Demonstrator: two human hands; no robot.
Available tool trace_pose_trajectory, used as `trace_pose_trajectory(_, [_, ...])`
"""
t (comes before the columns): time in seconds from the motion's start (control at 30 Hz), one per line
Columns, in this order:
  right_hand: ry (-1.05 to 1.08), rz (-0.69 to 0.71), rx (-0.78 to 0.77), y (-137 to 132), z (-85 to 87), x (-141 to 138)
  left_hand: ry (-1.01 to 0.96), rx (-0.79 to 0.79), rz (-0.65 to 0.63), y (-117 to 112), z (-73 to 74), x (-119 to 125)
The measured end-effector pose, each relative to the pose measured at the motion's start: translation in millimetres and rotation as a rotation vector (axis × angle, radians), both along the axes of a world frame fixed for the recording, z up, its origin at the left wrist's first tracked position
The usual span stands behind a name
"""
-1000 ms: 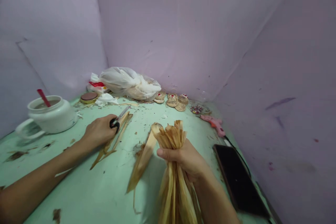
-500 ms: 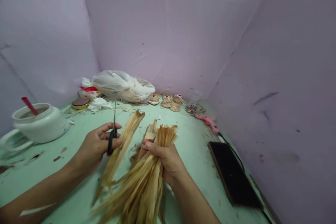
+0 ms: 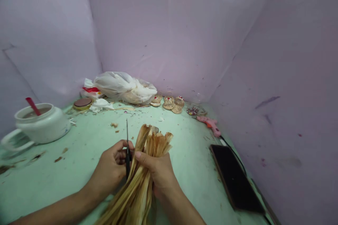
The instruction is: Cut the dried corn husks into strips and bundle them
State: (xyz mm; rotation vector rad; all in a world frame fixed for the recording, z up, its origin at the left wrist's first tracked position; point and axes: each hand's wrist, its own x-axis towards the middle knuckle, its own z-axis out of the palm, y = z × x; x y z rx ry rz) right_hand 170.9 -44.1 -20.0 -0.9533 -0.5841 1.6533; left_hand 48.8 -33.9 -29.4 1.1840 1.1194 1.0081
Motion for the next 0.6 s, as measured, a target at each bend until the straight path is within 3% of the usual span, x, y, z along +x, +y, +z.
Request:
trace_pose_trajectory(0.2, [-0.128,-0.086,0.002,4.1,6.1,11.5,0.186,0.074,-0.078,16.1,13.2,-25.4])
trace_pose_trajectory(0.4, [-0.288,-0.075,0.167,-8.0,34.5,28.8,0.139,0.128,-0.173,22.3,34.2,-46.5])
trace_pose_trajectory(0.5, [-0.572,-0.248,0.270,-16.5,42.9,46.1,0.093,0.130,-0.155,21.1,36.8,-46.7])
trace_pose_trajectory(0.6, [-1.069,-0.495,0.452,-15.8,38.3,62.2,0.090,0.087,-0.223,20.7,34.3,-43.9])
